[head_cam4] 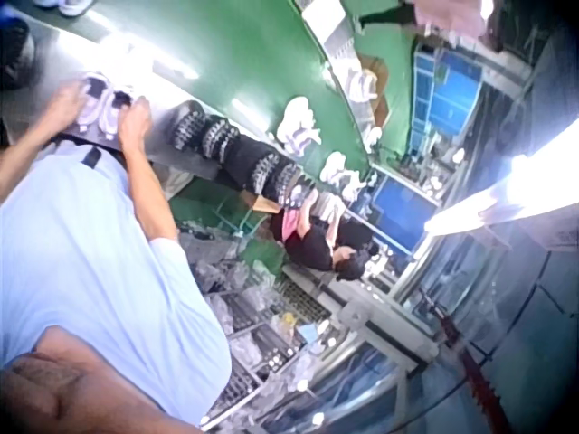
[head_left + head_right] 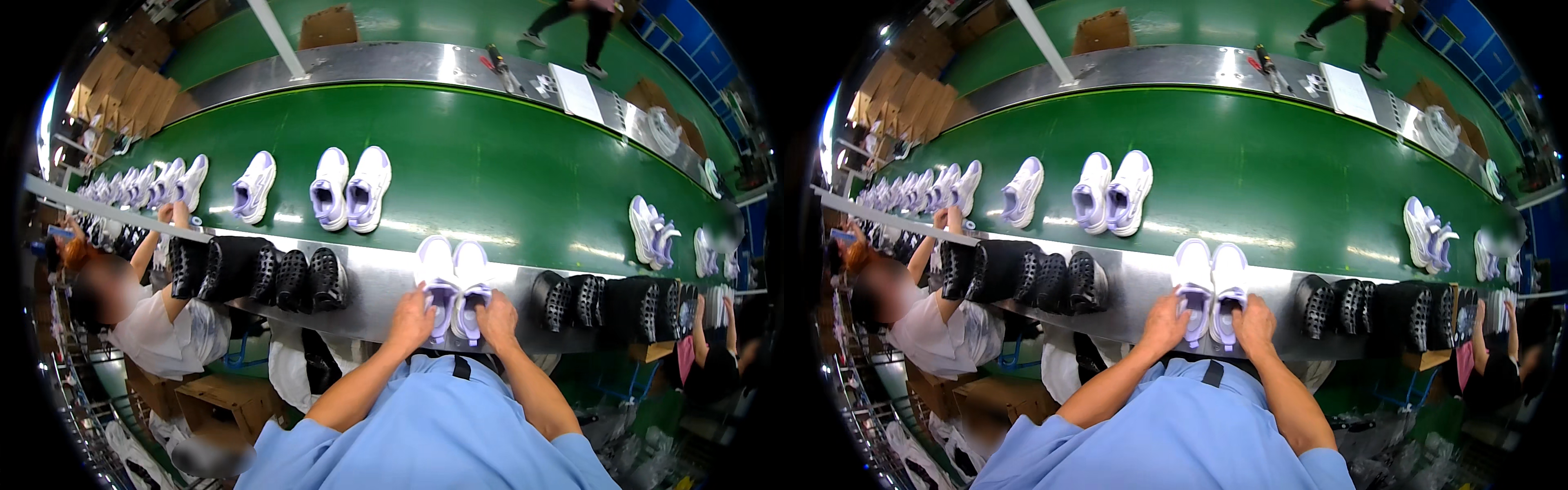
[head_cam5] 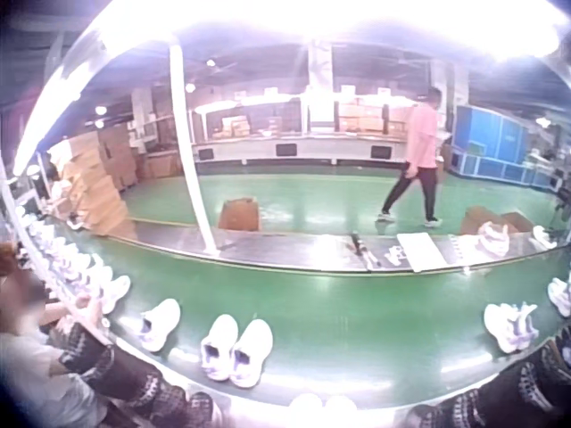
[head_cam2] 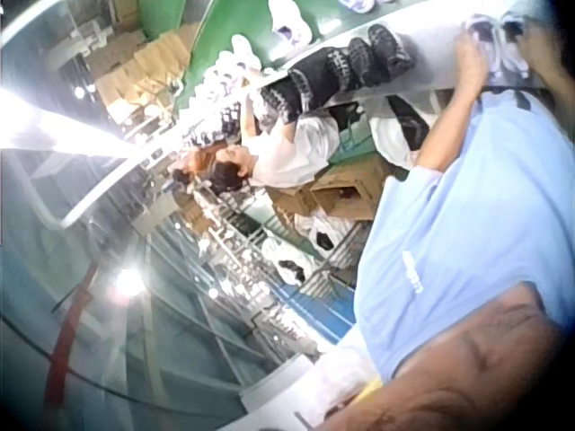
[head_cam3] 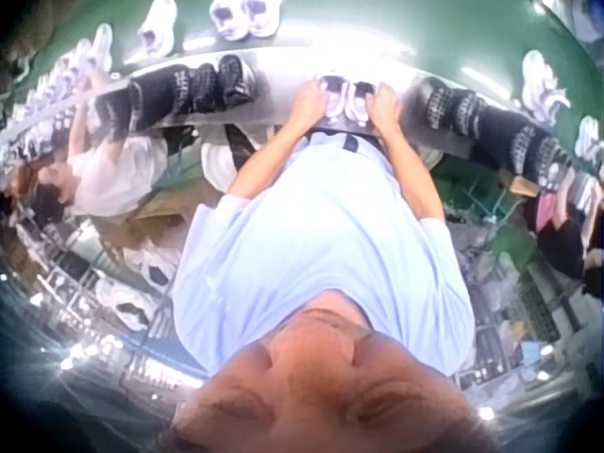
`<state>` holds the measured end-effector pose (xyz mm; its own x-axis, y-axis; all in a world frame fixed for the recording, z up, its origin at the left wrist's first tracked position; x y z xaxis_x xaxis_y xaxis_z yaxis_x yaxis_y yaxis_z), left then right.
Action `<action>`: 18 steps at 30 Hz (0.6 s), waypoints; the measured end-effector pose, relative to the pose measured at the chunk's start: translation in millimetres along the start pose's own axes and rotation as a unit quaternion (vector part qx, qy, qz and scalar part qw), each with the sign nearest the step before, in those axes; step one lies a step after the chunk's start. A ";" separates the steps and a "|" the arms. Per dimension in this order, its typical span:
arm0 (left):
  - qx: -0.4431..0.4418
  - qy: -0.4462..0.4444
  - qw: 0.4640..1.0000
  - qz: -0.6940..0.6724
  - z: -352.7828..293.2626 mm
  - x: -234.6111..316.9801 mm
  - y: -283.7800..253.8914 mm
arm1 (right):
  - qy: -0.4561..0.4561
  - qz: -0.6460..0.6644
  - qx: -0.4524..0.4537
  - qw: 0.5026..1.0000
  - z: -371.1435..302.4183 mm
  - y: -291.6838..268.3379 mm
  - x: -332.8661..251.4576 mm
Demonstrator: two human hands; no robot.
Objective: The person attaches soles to shoes and fastens the straps. The person picks up a sole, fits it onto the bottom of a shoe, and then fastens the hook-and-loop strap on the upper part of the shoe.
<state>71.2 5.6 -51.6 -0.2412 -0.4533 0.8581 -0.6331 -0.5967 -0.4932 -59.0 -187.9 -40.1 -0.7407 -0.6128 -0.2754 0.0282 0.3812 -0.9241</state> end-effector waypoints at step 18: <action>0.405 0.028 0.868 0.288 -72.1 25.1 -261.2 | -0.064 0.184 -0.138 0.971 -59.8 -92.1 -85.5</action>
Point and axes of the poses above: each hand's wrist, its own z-axis towards the middle knuckle, its own y-axis out of the palm, x = y × z, the point moved 5 cm from there along z, towards the middle knuckle, and after that the axes turned 11 degrees about -z, right-handed, at the moved point
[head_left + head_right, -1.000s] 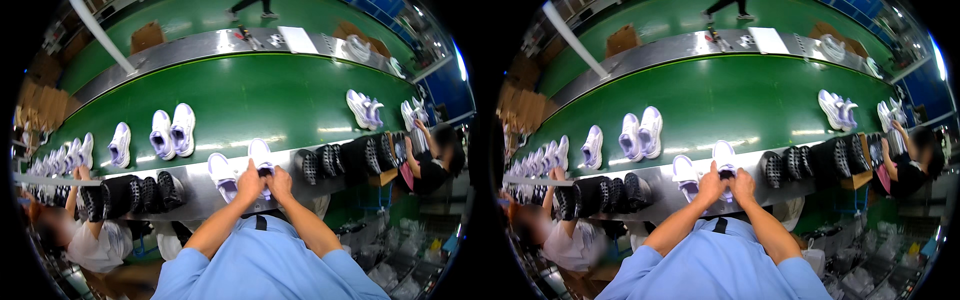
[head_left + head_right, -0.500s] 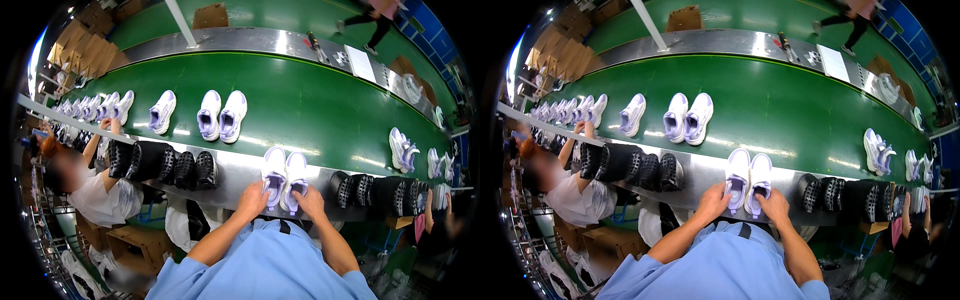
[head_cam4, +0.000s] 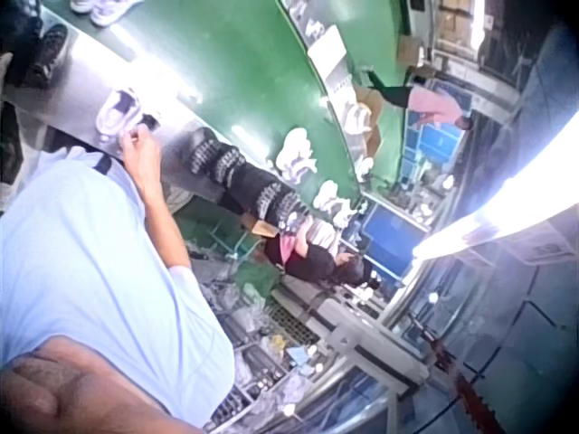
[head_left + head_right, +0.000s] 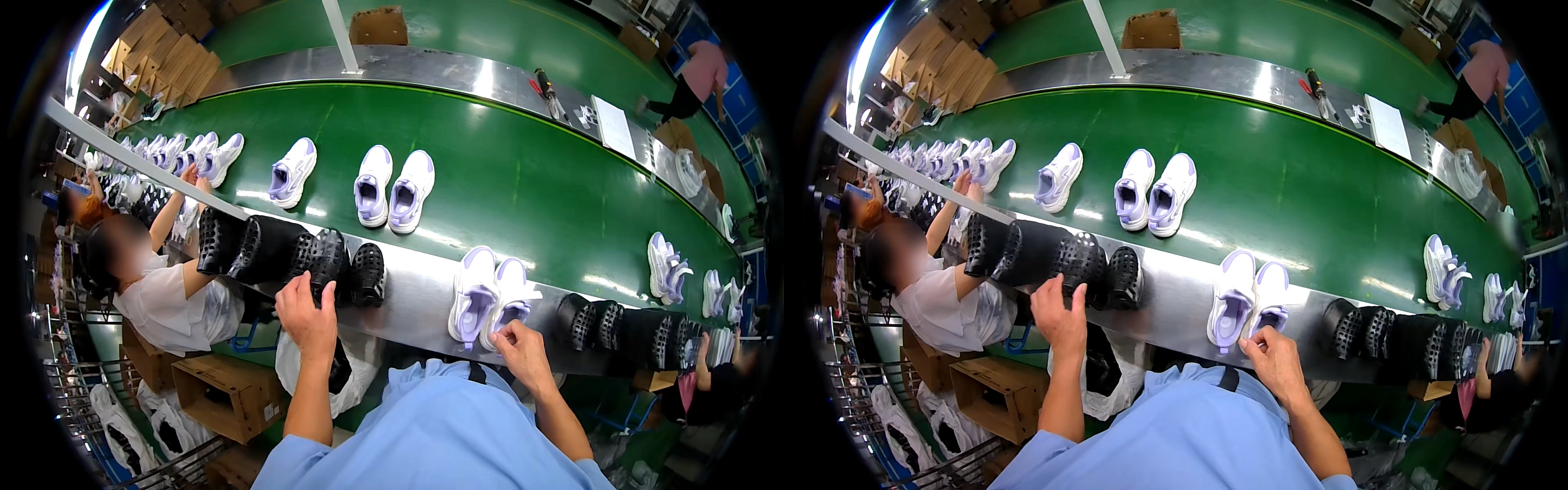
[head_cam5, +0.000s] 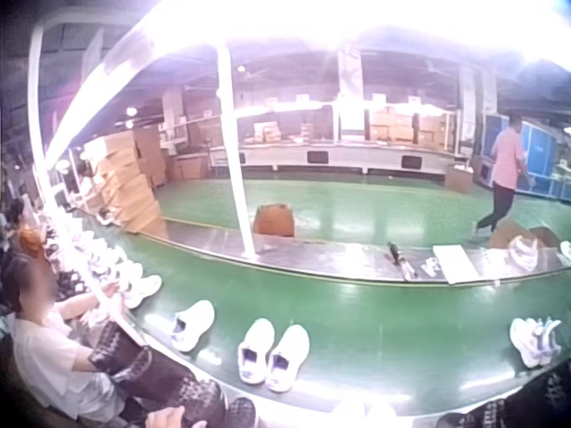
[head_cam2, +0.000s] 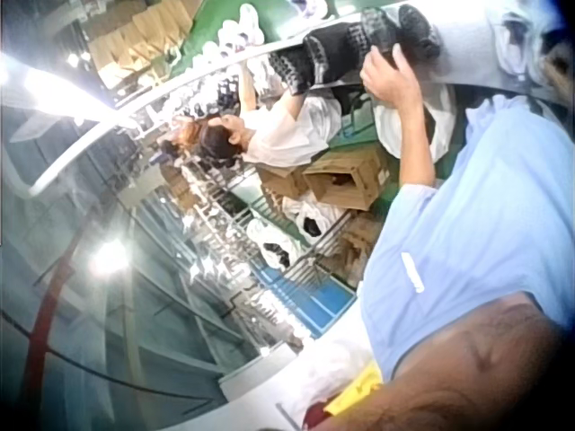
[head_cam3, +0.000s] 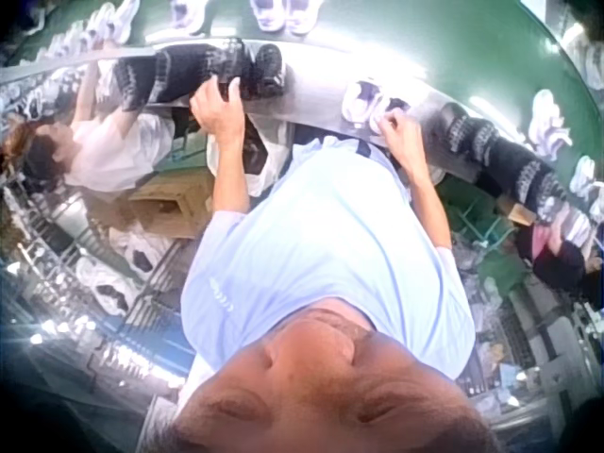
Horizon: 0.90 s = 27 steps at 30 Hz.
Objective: The person attaches soles to shoes and fastens the straps. The person picks up a sole, fits it onto the bottom of a shoe, and then fastens the hook-and-loop strap on the upper part of the shoe.
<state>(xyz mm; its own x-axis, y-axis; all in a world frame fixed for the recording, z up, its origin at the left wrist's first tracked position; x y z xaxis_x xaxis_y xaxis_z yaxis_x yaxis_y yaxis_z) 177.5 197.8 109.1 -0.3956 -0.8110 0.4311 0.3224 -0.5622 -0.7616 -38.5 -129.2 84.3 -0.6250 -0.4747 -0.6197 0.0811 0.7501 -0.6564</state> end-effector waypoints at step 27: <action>-0.353 -0.396 0.648 -0.546 -82.4 150.2 157.4 | -0.100 -0.259 0.014 0.960 -38.2 -14.3 -55.1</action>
<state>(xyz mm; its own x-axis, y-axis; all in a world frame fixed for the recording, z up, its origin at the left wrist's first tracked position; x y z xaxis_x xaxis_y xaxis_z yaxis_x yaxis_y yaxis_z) 98.0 0.8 14.1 0.5998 0.0221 0.7998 -0.3632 -0.8832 0.2968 -34.9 -96.2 144.3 -0.4247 -0.8625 -0.2754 -0.1785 0.3779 -0.9085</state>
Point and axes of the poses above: each hand's wrist, its own z-axis towards the middle knuckle, its own y-axis out of the palm, x = y × z, the point moved 5 cm from there along z, towards the middle knuckle, and after that the axes turned 11 degrees about -z, right-handed, at the moved point
